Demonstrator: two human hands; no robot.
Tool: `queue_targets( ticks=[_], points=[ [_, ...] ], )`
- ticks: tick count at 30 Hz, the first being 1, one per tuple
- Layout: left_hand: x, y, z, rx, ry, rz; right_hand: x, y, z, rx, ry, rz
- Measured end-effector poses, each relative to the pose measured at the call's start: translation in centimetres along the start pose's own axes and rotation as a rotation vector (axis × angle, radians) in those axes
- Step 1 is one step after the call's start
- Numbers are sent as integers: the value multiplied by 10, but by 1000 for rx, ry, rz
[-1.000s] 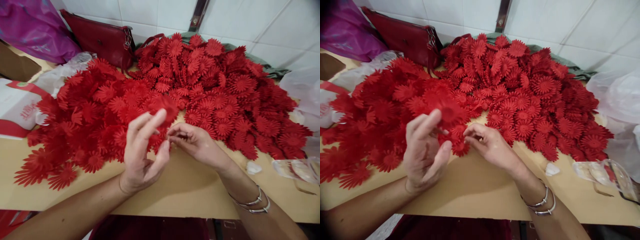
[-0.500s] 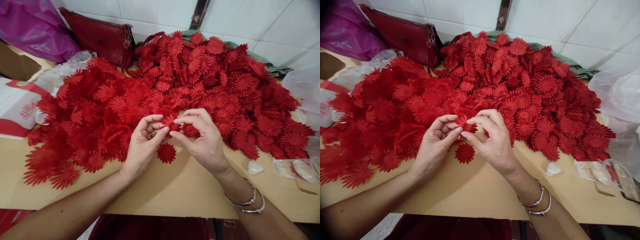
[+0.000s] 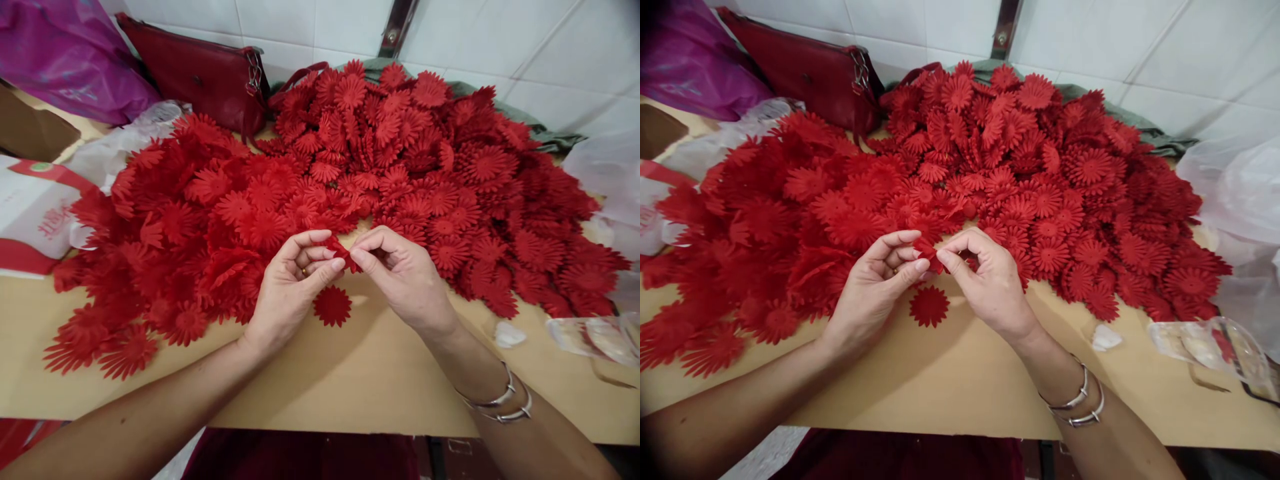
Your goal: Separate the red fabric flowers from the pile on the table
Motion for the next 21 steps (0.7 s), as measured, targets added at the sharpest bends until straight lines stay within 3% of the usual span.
queue_targets(
  ticks=[9, 18, 21],
  points=[
    [-1, -1, -3, 18, -9, -20, 2, 2, 14, -267, 136, 31],
    [-3, -11, -6, 11, 25, 64, -1, -12, 36, -608, 276, 312],
    [-2, -11, -3, 44, 42, 69, -2, -13, 41, -655, 322, 349]
  ],
)
Point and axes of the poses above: each hand's wrist, its own x-axis away from the middle knuckle, its own y-axis out of the palm, z = x × y, the point moved 5 cm from there along -x, towards the middle knuckle, and after that the axes turned 9 degrees about -y, right-handed, at the moved point
